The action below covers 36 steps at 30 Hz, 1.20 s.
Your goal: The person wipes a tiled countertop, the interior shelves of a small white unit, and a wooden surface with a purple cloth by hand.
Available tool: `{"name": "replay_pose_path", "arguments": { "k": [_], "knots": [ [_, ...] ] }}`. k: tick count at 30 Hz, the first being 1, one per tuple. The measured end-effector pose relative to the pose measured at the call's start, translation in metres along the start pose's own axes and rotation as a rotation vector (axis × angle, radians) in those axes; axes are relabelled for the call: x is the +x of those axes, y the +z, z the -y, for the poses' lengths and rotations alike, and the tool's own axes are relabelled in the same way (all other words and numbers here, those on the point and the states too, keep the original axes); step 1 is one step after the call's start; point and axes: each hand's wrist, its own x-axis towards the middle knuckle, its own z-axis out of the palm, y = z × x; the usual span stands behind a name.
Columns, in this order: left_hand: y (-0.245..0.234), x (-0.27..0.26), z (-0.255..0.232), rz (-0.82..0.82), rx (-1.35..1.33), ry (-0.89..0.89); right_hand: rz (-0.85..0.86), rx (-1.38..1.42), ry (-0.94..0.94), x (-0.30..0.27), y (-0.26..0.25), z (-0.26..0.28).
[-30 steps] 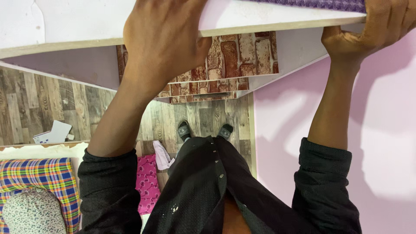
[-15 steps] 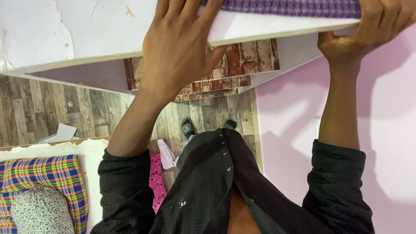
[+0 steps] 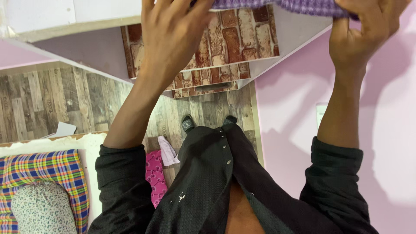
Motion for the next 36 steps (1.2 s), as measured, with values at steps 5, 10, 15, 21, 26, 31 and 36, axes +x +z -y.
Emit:
{"name": "replay_pose_path", "arguments": {
  "k": [5,10,15,21,26,31,36],
  "knots": [
    [-0.012,-0.041,-0.011,-0.182,-0.063,-0.098,-0.125,0.116,0.122,-0.040,0.003,0.034],
    [-0.006,-0.120,-0.044,-0.100,-0.096,-0.220,0.002,0.156,0.239,-0.094,0.033,0.082],
    [-0.013,-0.207,-0.052,0.501,-0.484,-0.419,0.574,0.391,0.359,-0.134,0.054,0.124],
    [-0.006,-0.259,-0.031,0.686,-0.630,-0.597,1.023,0.706,0.687,-0.140,0.085,0.147],
    [-0.007,-0.239,0.007,0.471,-0.391,-0.501,0.778,0.749,0.613,-0.104,0.102,0.134],
    [-0.008,-0.221,0.024,0.282,-0.159,-0.466,0.526,0.377,0.327,-0.073,0.109,0.129],
    [0.010,-0.237,0.005,0.440,-0.210,-0.606,0.588,0.378,0.318,-0.081,0.137,0.141]
  ]
}}
